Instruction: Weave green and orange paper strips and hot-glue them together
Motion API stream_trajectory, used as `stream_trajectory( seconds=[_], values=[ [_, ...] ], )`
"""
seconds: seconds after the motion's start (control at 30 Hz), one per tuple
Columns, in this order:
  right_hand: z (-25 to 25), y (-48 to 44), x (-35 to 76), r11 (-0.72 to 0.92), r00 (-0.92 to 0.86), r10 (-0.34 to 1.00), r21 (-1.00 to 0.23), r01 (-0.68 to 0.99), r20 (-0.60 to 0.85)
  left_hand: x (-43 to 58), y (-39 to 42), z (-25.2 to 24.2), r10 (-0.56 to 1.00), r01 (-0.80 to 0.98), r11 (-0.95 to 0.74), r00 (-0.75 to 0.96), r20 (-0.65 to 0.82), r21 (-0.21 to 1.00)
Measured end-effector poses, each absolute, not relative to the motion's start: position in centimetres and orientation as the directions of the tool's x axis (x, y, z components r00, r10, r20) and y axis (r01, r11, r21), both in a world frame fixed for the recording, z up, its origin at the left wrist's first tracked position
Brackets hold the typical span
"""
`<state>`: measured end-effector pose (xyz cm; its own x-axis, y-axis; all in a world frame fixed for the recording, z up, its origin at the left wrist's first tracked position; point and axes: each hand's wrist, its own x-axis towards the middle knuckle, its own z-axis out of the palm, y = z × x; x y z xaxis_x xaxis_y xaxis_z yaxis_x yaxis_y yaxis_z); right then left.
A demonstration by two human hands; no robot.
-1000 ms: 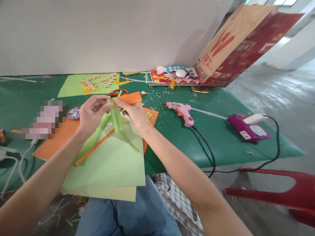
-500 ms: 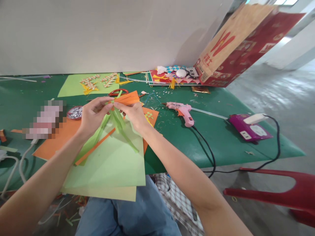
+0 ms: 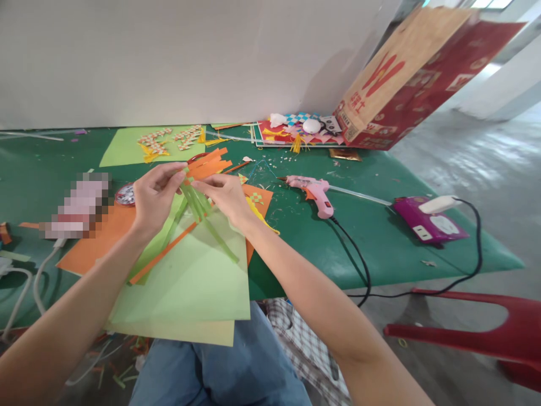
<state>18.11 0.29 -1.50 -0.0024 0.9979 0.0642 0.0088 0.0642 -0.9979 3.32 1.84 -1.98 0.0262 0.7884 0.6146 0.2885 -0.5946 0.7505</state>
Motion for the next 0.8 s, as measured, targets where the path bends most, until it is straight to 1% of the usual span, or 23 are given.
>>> stream_trajectory(
  seconds=[0.1, 0.3, 0.5, 0.8],
  values=[
    [-1.49, 0.21, 18.02, 0.099, -0.009, 0.995, -0.994, 0.037, 0.098, 3.29, 1.86, -1.97, 0.787, 0.299, -0.589, 0.003, 0.617, 0.750],
    [-1.82, 0.27, 17.99, 0.123, -0.010, 0.992, -0.989, 0.083, 0.122, 3.30, 1.83, -1.98, 0.787, 0.305, -0.588, 0.003, 0.617, 0.749],
    [-2.06, 0.31, 17.89, 0.223, -0.046, 0.975, -0.958, 0.179, 0.218, 3.36, 1.68, -1.93, 0.774, 0.361, -0.594, 0.014, 0.633, 0.719],
    [-2.25, 0.46, 18.05, 0.172, -0.074, 0.984, -0.972, 0.159, 0.161, 3.29, 1.69, -2.07, 0.748, 0.376, -0.627, 0.042, 0.663, 0.683]
  ],
)
